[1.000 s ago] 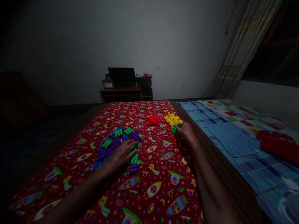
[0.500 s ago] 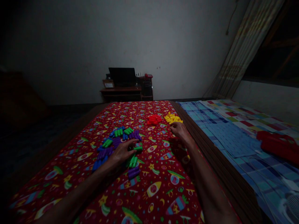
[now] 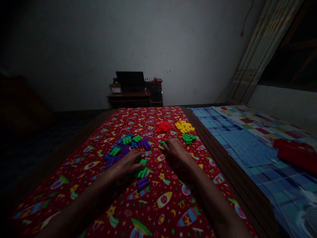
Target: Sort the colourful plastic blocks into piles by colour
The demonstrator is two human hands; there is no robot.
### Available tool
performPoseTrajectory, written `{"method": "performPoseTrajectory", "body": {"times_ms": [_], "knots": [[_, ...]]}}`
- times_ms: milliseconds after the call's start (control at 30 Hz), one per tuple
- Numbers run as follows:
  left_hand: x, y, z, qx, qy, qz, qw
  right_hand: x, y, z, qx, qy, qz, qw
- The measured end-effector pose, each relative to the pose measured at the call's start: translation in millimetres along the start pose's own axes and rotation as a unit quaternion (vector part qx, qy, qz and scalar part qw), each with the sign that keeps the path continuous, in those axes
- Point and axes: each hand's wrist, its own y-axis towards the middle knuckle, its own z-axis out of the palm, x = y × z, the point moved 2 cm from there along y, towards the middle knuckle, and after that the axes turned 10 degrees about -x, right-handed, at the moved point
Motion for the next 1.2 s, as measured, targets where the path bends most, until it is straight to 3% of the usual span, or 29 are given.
{"method": "performPoseTrajectory", "body": {"times_ms": [167,300,433,500,567,667,767,867,1000,1100,1200], "knots": [[-3.8,-0.2,-2.4,0.034,0.004,-0.026,0.999,-43.8,-4.8,-21.7,-0.043,-0.166,0.109,0.979],[-17.6,14.7,-7.8,0.030,-0.037,-0.086,0.995,-61.7,-9.3,-33.4,-0.094,-0.203,0.173,0.959],[-22.8,23.1,-11.2,-0.023,-0.106,-0.149,0.983,-41.5,-0.1,-32.9,-0.147,-0.064,0.139,0.977],[-23.8,24.2,-10.8,-0.062,-0.144,-0.170,0.973,-13.6,5.0,-22.2,-0.099,0.072,0.080,0.989],[-26.3,24.3,-9.2,-0.086,-0.187,-0.180,0.962,18.8,6.6,-7.5,-0.016,0.192,0.018,0.981],[-33.9,23.8,-7.0,-0.082,-0.230,-0.159,0.957,50.5,5.1,7.8,0.055,0.251,-0.031,0.966],[-39.9,23.4,-10.1,-0.081,-0.212,-0.121,0.966,40.4,6.7,3.4,0.048,0.226,-0.025,0.973],[-38.9,23.9,-18.3,-0.106,-0.154,-0.090,0.978,-2.6,10.9,-19.5,-0.008,0.237,0.030,0.971],[-34.6,24.6,-24.0,-0.119,-0.127,-0.085,0.981,-50.8,11.3,-44.7,-0.033,0.368,0.153,0.917],[-38.3,23.3,-16.9,-0.104,-0.157,-0.108,0.976,-44.5,10.5,-41.7,-0.014,0.434,0.154,0.887],[-46.9,20.6,-5.1,-0.065,-0.220,-0.136,0.964,-9.2,10.0,-22.6,0.030,0.457,0.098,0.883]]}}
